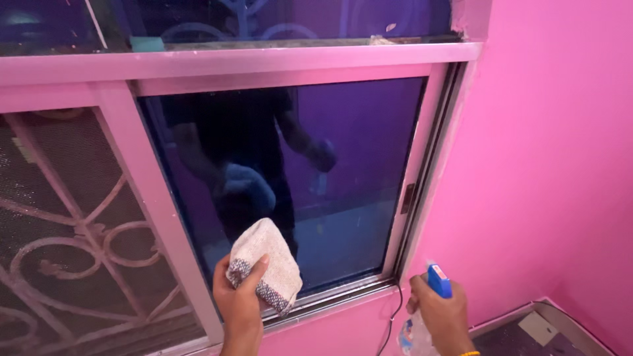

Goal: The person cleans a glass window by spraying liquid from a bottle onto the surface and then wiping the glass with a cloth.

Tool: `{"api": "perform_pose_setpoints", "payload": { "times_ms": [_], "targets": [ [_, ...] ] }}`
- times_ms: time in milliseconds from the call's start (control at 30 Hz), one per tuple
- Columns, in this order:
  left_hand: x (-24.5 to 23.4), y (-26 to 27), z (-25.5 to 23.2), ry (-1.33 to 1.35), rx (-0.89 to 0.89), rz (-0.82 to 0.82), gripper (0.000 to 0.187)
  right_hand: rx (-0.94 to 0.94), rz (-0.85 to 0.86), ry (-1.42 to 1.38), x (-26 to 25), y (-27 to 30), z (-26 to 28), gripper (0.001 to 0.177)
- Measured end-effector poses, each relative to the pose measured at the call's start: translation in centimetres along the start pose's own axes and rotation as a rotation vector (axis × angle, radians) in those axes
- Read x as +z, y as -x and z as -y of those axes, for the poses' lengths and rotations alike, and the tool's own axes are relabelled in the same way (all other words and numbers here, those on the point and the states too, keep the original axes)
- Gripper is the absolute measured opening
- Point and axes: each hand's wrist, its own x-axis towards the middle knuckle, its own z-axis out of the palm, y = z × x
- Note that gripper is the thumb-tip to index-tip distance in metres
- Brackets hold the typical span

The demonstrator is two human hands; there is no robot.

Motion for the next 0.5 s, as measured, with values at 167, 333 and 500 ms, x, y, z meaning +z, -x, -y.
{"api": "perform_pose_setpoints", "payload": {
  "times_ms": [167,333,500],
  "targets": [
    [1.3,-0.1,-1.6,0.010,-0.051,0.005,0.049,-0.033,0.023,-0.095,0.1,1.0,3.8,0.021],
    [1.6,-0.3,-1.9,0.046,0.052,0.055,0.048,-0.076,0.063,-0.183,0.6,1.4,5.7,0.016],
    [1.9,-0.7,-2.8,0.063,0.034,0.040,0.049,-0.083,0.080,-0.206,0.9,1.3,8.1,0.019]
  ]
}}
